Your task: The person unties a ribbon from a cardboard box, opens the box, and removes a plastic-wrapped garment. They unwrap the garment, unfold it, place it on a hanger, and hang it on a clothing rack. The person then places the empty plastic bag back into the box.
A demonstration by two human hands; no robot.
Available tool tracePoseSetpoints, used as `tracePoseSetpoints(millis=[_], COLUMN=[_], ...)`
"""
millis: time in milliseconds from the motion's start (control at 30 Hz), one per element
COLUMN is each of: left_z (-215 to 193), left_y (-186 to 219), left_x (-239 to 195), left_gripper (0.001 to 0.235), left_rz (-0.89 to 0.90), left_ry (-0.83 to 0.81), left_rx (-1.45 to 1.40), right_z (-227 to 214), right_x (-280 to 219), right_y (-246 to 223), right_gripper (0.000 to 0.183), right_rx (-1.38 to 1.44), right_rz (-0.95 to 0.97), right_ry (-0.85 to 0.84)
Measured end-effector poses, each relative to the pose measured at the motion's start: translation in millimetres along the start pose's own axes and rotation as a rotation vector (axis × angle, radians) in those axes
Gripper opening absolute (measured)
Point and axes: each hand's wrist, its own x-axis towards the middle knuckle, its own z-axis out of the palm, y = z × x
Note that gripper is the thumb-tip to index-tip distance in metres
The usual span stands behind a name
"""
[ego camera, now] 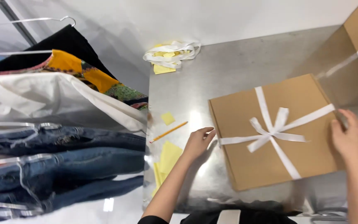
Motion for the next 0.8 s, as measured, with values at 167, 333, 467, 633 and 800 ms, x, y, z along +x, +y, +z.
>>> tracePoseSetpoints(millis=[167, 333, 467, 633, 800], left_z=[83.9, 124.7, 148.6, 197.8, 211.7], left_y=[9.3, 46.0, 81.3, 108.0, 141.0], left_x=[-1.9, -15.2, -22.0, -25.9, -36.1], left_gripper=[0.055, 0.056, 0.054, 0.055, 0.053], left_rz=[-0.121, -0.276, -0.304, -0.291, -0.278], left_ry=[0.194, 0.441, 0.477, 0.563, 0.526], left_rx=[0.027, -0.034, -0.137, -0.165, 0.011], right_z=[-14.0, -34.5, -57.0, -81.8, -92.8], right_x=[-3.5, -12.7, -7.4, -7.3, -9.0], right_y=[-26.4, -35.4, -21.3, 19.0, 41.0], right_gripper=[0.046, 0.047, 0.047, 0.046, 0.037], right_rx=[0.013, -0.044, -0.052, -0.023, -0.046], right_rz=[0.099, 0.136, 0.239, 0.201, -0.071], right_ry=[-0.077, -0.188, -0.25, -0.228, -0.252])
